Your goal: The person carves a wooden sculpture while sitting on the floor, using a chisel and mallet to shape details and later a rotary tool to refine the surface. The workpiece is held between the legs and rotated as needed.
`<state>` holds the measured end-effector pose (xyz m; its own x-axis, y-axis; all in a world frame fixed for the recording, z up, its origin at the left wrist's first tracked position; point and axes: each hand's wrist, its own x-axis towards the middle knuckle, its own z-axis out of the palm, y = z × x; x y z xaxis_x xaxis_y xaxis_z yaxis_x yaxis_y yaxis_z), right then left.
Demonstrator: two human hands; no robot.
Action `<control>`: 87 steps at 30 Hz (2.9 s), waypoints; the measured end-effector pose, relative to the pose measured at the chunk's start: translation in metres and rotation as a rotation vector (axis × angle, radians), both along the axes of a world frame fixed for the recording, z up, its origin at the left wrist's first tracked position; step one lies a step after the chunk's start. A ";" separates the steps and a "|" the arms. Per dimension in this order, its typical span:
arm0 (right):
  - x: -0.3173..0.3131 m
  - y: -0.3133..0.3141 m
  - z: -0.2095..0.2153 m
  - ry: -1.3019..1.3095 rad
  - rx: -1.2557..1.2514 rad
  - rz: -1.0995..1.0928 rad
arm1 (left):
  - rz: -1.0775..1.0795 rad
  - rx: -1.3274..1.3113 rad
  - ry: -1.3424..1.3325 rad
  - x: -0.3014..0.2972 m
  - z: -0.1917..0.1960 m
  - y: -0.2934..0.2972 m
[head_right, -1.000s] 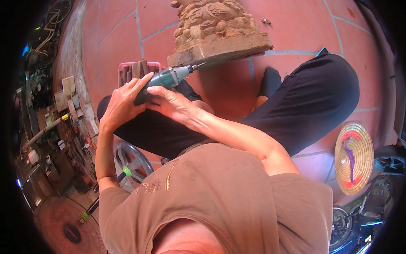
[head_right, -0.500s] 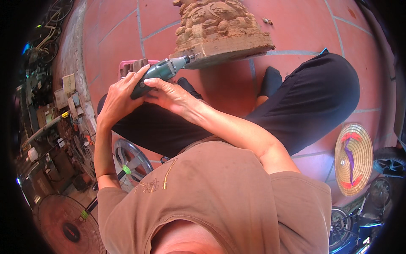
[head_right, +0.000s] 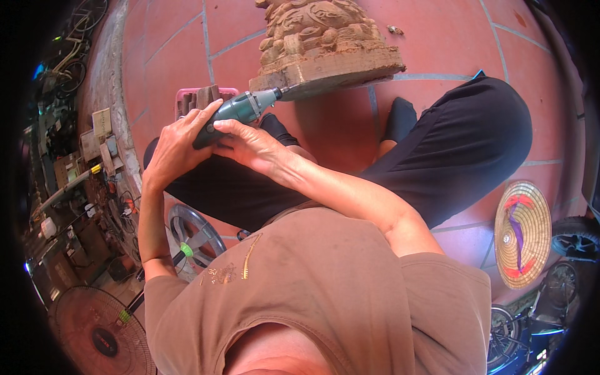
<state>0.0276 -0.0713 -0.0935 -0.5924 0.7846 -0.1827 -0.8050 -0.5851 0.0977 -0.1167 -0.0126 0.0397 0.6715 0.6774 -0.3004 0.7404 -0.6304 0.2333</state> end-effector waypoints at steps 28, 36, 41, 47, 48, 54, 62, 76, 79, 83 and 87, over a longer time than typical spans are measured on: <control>0.003 0.009 -0.003 -0.041 0.056 -0.004 | 0.028 0.026 -0.027 0.001 -0.005 0.003; 0.002 -0.002 -0.004 0.000 -0.012 0.000 | -0.002 -0.011 -0.004 0.001 -0.006 0.000; 0.005 0.003 0.005 -0.029 0.039 -0.012 | 0.008 0.025 -0.014 0.001 -0.003 0.000; 0.003 0.005 0.001 -0.023 0.020 -0.011 | 0.002 0.018 -0.008 0.001 -0.004 0.003; 0.003 0.005 0.001 -0.028 0.015 -0.009 | 0.006 0.016 -0.004 0.000 -0.004 0.002; 0.001 0.007 -0.002 -0.025 0.016 -0.006 | 0.004 0.020 0.004 0.000 -0.005 0.005; 0.001 0.010 -0.001 -0.032 0.041 -0.007 | -0.004 0.022 0.015 0.000 -0.004 0.010; 0.008 0.024 0.003 -0.059 0.043 -0.006 | 0.016 0.052 0.015 0.001 -0.010 0.019; 0.008 0.027 0.002 -0.078 0.039 -0.011 | -0.008 0.104 -0.040 0.000 -0.014 0.021; 0.009 0.029 0.002 -0.076 0.035 -0.014 | 0.020 0.079 0.004 0.001 -0.014 0.022; 0.008 0.024 0.001 -0.054 0.032 -0.020 | 0.012 0.061 0.002 0.001 -0.012 0.020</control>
